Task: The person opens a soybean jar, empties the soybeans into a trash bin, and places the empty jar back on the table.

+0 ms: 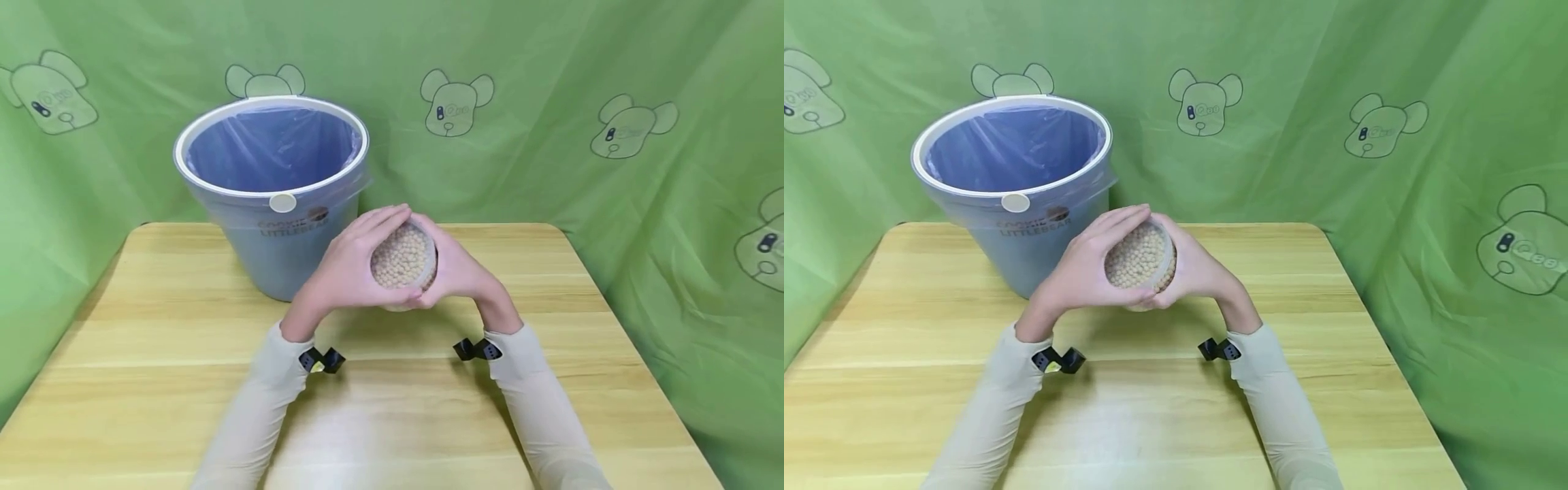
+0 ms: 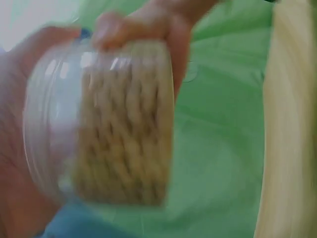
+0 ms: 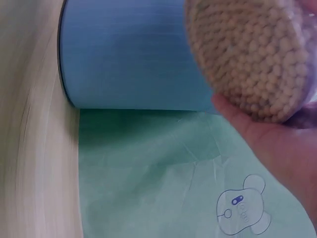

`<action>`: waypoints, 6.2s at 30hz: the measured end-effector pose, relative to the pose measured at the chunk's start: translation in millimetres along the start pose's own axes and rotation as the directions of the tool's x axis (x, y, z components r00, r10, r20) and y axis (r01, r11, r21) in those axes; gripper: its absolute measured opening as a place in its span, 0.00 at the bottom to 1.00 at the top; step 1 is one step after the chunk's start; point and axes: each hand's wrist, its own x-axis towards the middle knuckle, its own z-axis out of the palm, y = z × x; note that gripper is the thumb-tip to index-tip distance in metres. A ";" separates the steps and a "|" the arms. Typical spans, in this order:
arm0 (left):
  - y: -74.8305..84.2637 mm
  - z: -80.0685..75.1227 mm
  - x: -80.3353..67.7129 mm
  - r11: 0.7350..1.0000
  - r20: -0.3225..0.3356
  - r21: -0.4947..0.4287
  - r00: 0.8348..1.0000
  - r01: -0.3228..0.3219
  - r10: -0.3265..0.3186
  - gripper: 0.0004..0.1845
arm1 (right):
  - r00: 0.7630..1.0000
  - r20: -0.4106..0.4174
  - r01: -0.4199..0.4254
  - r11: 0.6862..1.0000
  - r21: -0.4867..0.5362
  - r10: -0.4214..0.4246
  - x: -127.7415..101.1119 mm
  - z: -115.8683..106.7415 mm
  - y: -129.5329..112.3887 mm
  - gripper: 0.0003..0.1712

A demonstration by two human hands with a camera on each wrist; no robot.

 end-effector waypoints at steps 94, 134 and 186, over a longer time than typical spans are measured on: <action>8.5 -1.7 -5.1 0.968 -0.346 -0.126 0.905 0.215 -0.246 0.56 | 0.945 -0.325 -0.036 0.999 -0.027 0.025 -6.3 -19.3 -1.6 0.70; -54.9 36.8 -81.2 0.959 0.462 0.247 0.852 0.141 -0.245 0.67 | 0.867 -0.481 -0.119 0.992 0.052 0.129 -12.4 -51.2 0.2 0.65; -30.7 3.4 -45.9 0.945 0.216 0.250 0.963 -0.213 0.160 0.38 | 0.888 -0.433 -0.135 0.988 0.079 0.156 -10.0 -45.4 5.9 0.64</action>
